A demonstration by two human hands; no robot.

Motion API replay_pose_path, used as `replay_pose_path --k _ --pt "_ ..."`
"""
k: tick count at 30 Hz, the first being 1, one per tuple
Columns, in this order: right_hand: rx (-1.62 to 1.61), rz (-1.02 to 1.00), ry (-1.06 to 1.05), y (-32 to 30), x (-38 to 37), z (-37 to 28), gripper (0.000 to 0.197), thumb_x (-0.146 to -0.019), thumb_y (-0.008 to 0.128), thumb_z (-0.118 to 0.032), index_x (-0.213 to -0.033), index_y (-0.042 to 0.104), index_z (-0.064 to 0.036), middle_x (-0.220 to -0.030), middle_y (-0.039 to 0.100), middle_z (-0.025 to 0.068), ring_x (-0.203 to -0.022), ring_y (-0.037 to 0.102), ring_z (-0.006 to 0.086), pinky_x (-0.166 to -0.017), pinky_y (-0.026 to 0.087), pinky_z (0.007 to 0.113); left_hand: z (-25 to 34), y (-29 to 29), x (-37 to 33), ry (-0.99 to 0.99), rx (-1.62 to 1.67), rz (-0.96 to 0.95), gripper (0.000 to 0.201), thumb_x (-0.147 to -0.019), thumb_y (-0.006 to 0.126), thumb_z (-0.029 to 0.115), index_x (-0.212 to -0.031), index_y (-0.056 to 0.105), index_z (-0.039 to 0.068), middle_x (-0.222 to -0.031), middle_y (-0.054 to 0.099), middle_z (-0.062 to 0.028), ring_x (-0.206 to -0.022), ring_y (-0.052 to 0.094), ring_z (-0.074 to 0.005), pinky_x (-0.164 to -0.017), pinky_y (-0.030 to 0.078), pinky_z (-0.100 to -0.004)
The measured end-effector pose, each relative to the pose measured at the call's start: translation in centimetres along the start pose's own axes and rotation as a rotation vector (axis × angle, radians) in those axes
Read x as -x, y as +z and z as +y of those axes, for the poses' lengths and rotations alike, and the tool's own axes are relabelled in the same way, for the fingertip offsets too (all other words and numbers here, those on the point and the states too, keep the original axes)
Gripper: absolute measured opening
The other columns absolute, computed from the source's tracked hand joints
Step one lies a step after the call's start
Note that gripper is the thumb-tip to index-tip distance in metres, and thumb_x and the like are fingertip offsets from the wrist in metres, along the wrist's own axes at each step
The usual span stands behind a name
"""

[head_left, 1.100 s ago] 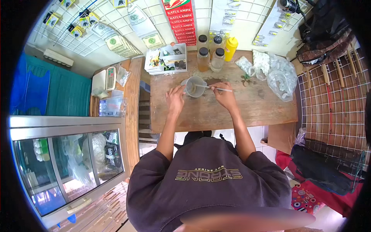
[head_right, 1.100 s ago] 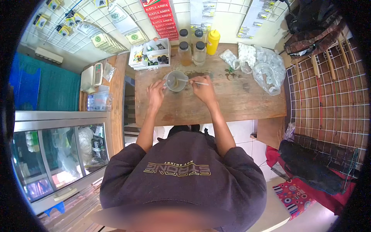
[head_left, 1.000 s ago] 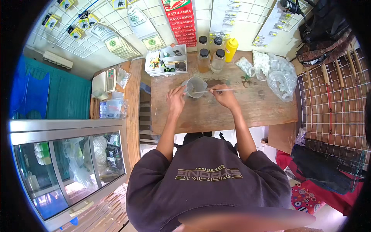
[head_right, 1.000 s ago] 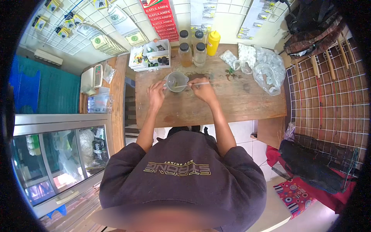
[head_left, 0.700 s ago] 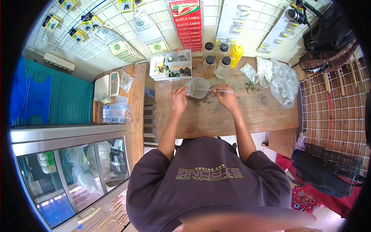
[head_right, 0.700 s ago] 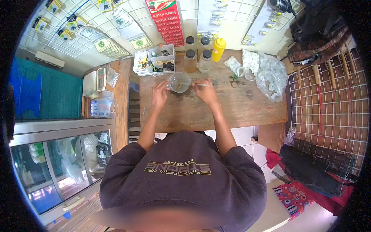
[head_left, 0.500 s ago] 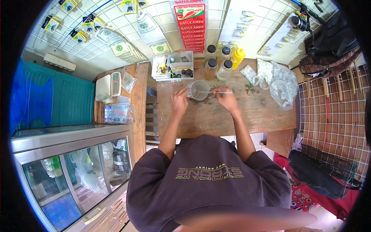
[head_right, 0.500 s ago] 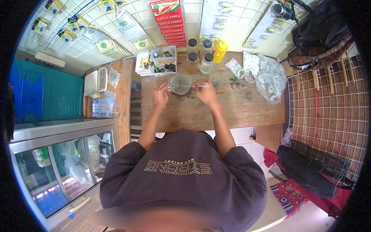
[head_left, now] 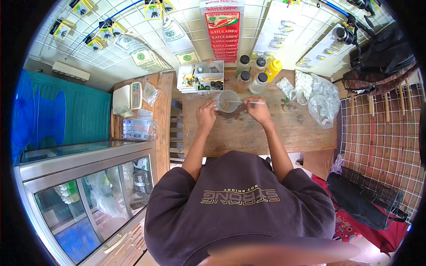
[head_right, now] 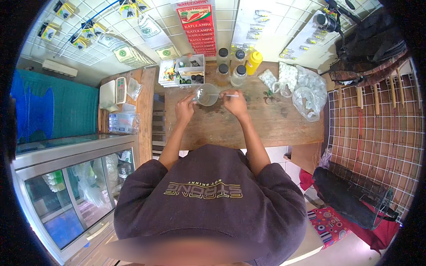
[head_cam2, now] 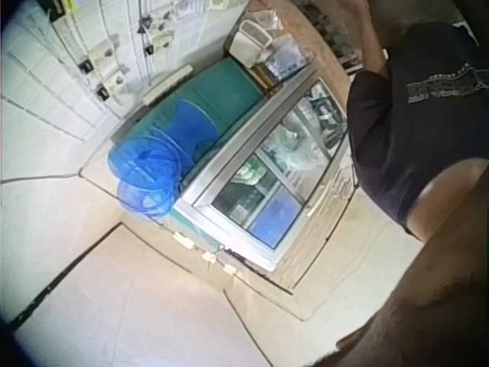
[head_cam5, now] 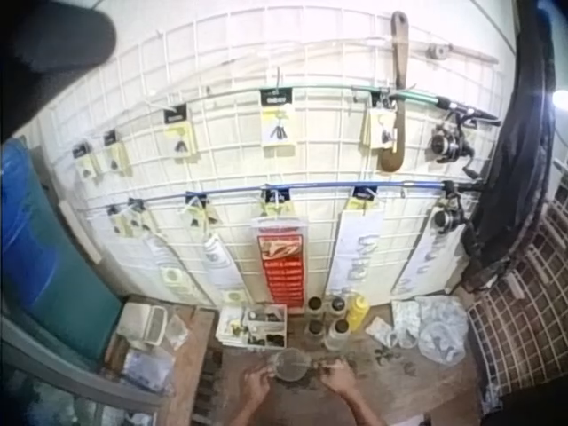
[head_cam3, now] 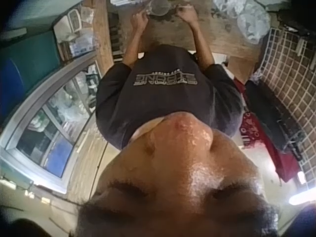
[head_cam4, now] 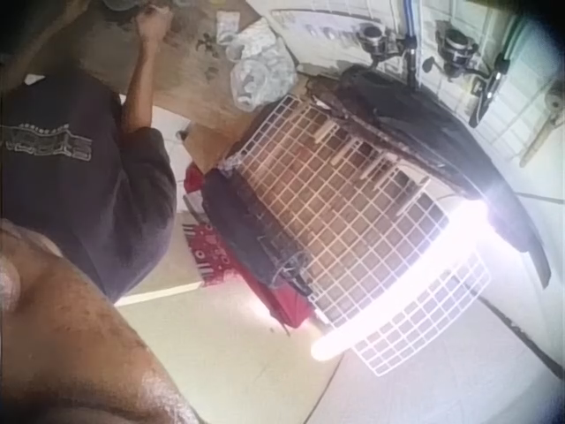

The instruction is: Mixing liquids and preparing small bottles at a workbench.

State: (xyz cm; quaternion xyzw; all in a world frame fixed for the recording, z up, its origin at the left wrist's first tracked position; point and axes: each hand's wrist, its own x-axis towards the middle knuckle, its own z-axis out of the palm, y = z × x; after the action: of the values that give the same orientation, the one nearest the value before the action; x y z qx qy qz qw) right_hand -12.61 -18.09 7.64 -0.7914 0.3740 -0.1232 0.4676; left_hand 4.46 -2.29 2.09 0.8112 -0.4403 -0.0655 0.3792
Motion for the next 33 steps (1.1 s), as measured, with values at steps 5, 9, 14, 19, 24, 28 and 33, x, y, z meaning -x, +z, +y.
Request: replay_pose_path --k 5,9,14,19,24,28,33 --pt "0.295 0.213 -0.206 0.8 -0.3 0.1 0.016 -0.081 0.061 -0.017 -0.087 0.074 -0.0098 -0.087 0.070 0.0106 -0.094 0.059 0.0332 -0.090 0.046 0.040 0.3 -0.2 -0.7 -0.032 0.037 -0.033 0.032 -0.077 0.066 0.002 -0.108 0.069 0.010 -0.108 0.067 -0.0135 -0.095 0.063 -0.0350 -0.081 0.050 -0.0407" --pt "0.032 0.060 -0.015 1.1 -1.2 1.8 0.015 -0.082 0.061 -0.018 -0.086 0.074 -0.0112 -0.088 0.070 0.0088 -0.099 0.056 0.0316 -0.093 0.045 0.039 0.7 0.0 -0.9 -0.039 -0.019 -0.056 0.032 -0.077 0.067 0.002 -0.108 0.069 0.010 -0.109 0.066 -0.0138 -0.095 0.063 -0.0352 -0.081 0.050 -0.0403" --pt "0.193 0.089 -0.182 0.6 -0.5 0.3 0.015 -0.082 0.060 -0.017 -0.086 0.073 -0.0111 -0.089 0.070 0.0095 -0.092 0.060 0.0321 -0.095 0.043 0.039 0.0 0.4 -0.4 -0.006 -0.050 0.001 0.032 -0.077 0.066 0.002 -0.108 0.068 0.011 -0.107 0.067 -0.0143 -0.095 0.063 -0.0357 -0.082 0.050 -0.0415" --pt "0.070 0.003 -0.071 0.1 -0.5 0.8 0.016 -0.083 0.058 -0.014 -0.087 0.072 -0.0084 -0.089 0.069 0.0136 -0.087 0.062 0.0323 -0.093 0.043 0.038 0.1 0.6 -0.3 -0.010 -0.038 -0.033 0.031 -0.077 0.066 0.003 -0.107 0.068 0.010 -0.106 0.067 -0.0136 -0.094 0.063 -0.0350 -0.081 0.049 -0.0429" --pt "0.006 -0.126 0.087 -0.3 -0.4 1.1 0.018 -0.082 0.057 -0.014 -0.089 0.071 -0.0043 -0.089 0.069 0.0157 -0.081 0.064 0.0318 -0.080 0.048 0.037 -0.2 0.9 0.1 -0.007 -0.049 -0.047 0.031 -0.077 0.066 0.003 -0.107 0.069 0.010 -0.105 0.067 -0.0137 -0.094 0.063 -0.0343 -0.081 0.049 -0.0431" --pt "0.032 0.012 -0.186 0.2 -0.2 1.6 0.019 -0.081 0.057 -0.013 -0.088 0.071 -0.0032 -0.088 0.068 0.0162 -0.078 0.064 0.0309 -0.075 0.050 0.038 -0.6 0.9 0.3 -0.019 -0.015 -0.043 0.031 -0.079 0.064 0.003 -0.108 0.069 0.011 -0.108 0.067 -0.0120 -0.096 0.063 -0.0327 -0.083 0.046 -0.0424" --pt "0.054 0.060 -0.151 0.5 0.9 1.4 0.017 -0.082 0.057 -0.011 -0.087 0.071 -0.0041 -0.089 0.069 0.0149 -0.079 0.063 0.0335 -0.087 0.045 0.039 -1.8 1.1 0.6 0.014 0.021 -0.057 0.033 -0.079 0.063 0.002 -0.111 0.068 0.012 -0.110 0.067 -0.0093 -0.099 0.062 -0.0306 -0.086 0.042 -0.0419"
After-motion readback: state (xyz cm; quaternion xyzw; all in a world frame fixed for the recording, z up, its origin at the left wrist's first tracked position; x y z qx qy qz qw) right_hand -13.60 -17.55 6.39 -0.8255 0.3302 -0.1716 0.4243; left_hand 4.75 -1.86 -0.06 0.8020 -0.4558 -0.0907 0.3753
